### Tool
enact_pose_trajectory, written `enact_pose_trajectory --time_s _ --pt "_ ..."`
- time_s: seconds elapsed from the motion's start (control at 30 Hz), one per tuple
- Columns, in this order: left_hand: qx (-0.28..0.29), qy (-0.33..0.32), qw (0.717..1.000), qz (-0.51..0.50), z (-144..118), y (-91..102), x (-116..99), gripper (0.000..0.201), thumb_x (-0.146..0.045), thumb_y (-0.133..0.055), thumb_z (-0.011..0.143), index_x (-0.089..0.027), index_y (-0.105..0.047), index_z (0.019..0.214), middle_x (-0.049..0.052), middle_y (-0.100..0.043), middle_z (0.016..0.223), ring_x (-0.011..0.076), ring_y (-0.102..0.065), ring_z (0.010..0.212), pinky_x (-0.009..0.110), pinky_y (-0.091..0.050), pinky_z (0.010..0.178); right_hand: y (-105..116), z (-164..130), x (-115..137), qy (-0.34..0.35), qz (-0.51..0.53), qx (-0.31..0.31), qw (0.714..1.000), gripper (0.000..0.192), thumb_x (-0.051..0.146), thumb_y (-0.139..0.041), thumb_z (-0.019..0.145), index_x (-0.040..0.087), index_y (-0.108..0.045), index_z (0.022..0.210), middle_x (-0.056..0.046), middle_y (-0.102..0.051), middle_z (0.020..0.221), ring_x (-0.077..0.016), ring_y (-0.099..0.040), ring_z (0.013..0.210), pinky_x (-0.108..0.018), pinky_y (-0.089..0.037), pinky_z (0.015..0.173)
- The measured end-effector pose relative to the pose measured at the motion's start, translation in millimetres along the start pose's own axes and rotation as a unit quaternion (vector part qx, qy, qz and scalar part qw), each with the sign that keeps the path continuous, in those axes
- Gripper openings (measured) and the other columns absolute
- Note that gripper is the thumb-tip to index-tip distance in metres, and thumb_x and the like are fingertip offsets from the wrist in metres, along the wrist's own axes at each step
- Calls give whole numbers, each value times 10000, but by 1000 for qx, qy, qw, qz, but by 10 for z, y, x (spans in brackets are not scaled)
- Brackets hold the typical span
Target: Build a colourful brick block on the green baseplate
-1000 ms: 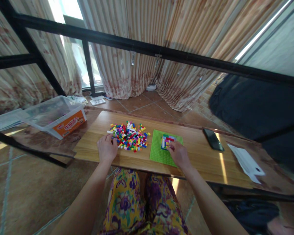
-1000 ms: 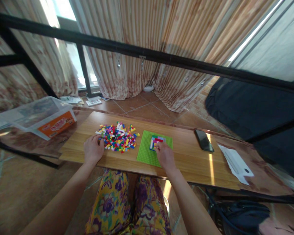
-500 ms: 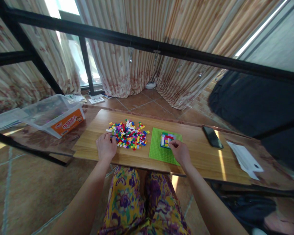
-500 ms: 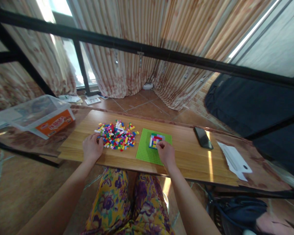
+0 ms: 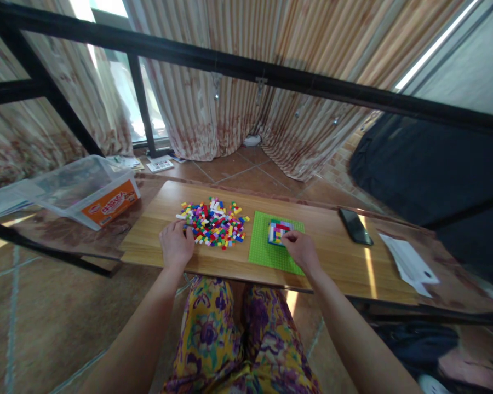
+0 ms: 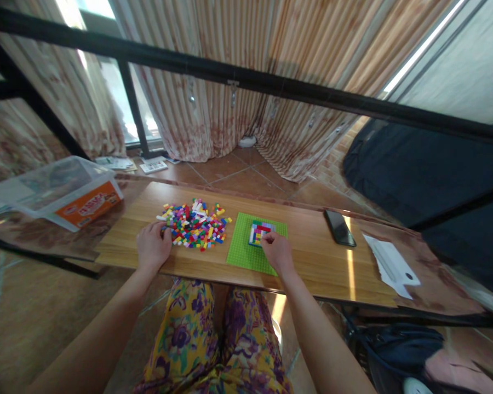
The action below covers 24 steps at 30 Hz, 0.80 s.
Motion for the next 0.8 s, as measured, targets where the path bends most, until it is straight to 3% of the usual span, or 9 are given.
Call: enact_pose_trajectory --time_s 0.43,0.53,0.63,0.8 --pt "-5 2 1000 0 0 -7 3 280 -288 -435 872 -175 -652 1008 115 -657 1122 291 -561 1079 428 -387 956 -3 17 -110 -49 118 10 992 279 378 -542 703 142 -690 712 -47 -664 649 -168 -579 604 -289 -445 608" --pt "-4 2 1000 6 1 -1 1 287 -293 -432 874 -172 -654 1009 115 -662 1107 296 -565 1067 428 -394 944 29 48 -110 -16 101 -10 995 276 304 -519 704 131 -701 818 -68 -694 759 -181 -608 686 -313 -476 680" --pt "-1 3 1000 8 1 6 -3 292 -300 -432 876 -172 -656 1012 116 -662 1099 293 -567 1061 423 -396 943 74 155 -95 39 68 -8 997 418 174 -478 638 133 -696 992 -97 -703 971 -207 -628 865 -338 -496 781" --pt "2 4 1000 11 0 11 -3 304 -301 -428 874 -161 -656 1016 128 -661 1095 293 -563 1063 426 -399 943 100 462 -89 153 9 93 984 635 80 -474 534 175 -668 1131 -79 -645 1207 -243 -564 1136 -394 -417 1016"
Point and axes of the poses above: each hand's wrist, its own z-axis towards the middle knuckle, its own y-axis out of the back of the hand, x = y × z, the point moved 2 cm from there along z, towards the middle knuckle
